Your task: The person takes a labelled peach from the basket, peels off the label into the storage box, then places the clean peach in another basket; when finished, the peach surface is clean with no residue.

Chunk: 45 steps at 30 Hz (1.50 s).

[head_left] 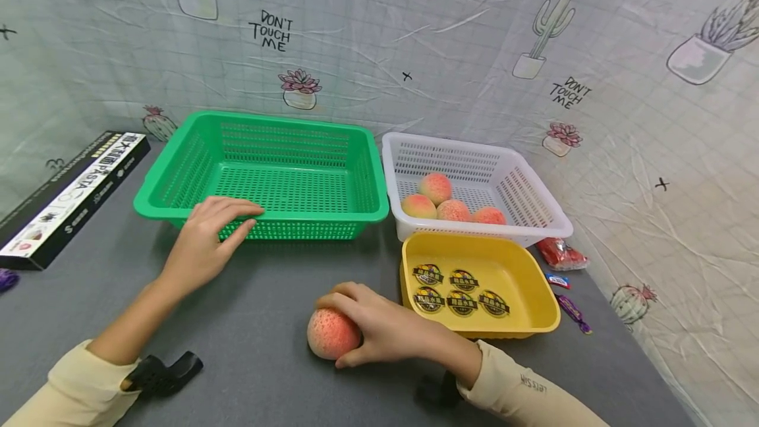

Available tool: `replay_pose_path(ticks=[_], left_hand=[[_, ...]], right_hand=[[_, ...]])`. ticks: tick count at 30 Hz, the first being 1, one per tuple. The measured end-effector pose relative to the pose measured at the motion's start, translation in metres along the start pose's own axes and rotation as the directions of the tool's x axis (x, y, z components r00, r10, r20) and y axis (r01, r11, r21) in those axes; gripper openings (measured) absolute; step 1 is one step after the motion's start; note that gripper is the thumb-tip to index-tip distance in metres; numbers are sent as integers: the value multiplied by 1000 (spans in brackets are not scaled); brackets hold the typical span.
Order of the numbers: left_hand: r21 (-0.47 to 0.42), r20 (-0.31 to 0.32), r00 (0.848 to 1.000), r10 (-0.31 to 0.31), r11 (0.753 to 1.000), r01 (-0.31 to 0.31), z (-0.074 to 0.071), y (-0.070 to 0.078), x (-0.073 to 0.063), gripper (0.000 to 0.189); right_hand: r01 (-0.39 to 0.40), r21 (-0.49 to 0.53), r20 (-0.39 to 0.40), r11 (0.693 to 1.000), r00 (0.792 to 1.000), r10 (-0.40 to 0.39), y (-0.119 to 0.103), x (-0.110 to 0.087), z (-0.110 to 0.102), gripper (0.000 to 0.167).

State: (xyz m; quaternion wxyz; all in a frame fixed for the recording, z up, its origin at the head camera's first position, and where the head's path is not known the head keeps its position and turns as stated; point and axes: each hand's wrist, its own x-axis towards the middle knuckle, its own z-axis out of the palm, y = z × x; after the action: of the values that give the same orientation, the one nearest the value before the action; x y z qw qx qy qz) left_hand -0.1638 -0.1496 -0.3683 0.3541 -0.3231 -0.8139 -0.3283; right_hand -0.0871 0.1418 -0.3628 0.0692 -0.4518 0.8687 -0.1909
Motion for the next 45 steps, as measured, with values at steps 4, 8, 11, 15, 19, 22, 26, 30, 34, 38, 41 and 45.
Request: replay_pose_path(ticks=[4, 8, 11, 15, 19, 22, 26, 30, 34, 38, 41, 45], left_hand=[[11, 2, 1000, -12, 1000, 12, 0, 0, 0, 33], [11, 1, 1000, -16, 1000, 15, 0, 0, 0, 32], [12, -4, 1000, -18, 1000, 18, 0, 0, 0, 32], [10, -6, 1000, -21, 1000, 21, -1, 1, 0, 31], [12, -13, 999, -30, 999, 30, -4, -1, -1, 32], [10, -18, 999, -28, 1000, 28, -4, -2, -2, 31], [-2, -19, 1000, -21, 1000, 21, -2, -1, -1, 31], [-9, -22, 1000, -22, 1000, 22, 1, 0, -1, 30], [-3, -21, 999, -29, 1000, 29, 1, 0, -1, 29], [-3, -26, 999, -27, 1000, 27, 1, -1, 0, 29], [-3, -36, 999, -22, 1000, 22, 2, -2, -1, 29], [0, -34, 999, -19, 1000, 19, 2, -2, -1, 29]], right_hand=[[-11, 13, -10, 1000, 1000, 12, -7, -6, -11, 70], [-54, 70, -80, 996, 995, 60, -14, -18, -43, 70], [-71, 71, -186, 995, 979, 83, -9, -27, -77, 70], [-140, 19, -350, 990, 927, 137, 20, -36, -121, 70], [-317, 20, -444, 948, 847, 292, 70, -38, -156, 70], [-451, 56, -456, 891, 782, 425, 111, -41, -172, 71], [-564, 160, -426, 810, 701, 572, 156, -48, -179, 69], [-654, 278, -354, 704, 611, 707, 186, -54, -176, 67], [-724, 334, -280, 603, 535, 797, 207, -55, -168, 70], [-756, 356, -247, 549, 490, 836, 218, -52, -159, 75], [-775, 330, -226, 539, 490, 842, 222, -48, -153, 76], [-800, 290, -192, 526, 490, 851, 225, -43, -147, 74]])
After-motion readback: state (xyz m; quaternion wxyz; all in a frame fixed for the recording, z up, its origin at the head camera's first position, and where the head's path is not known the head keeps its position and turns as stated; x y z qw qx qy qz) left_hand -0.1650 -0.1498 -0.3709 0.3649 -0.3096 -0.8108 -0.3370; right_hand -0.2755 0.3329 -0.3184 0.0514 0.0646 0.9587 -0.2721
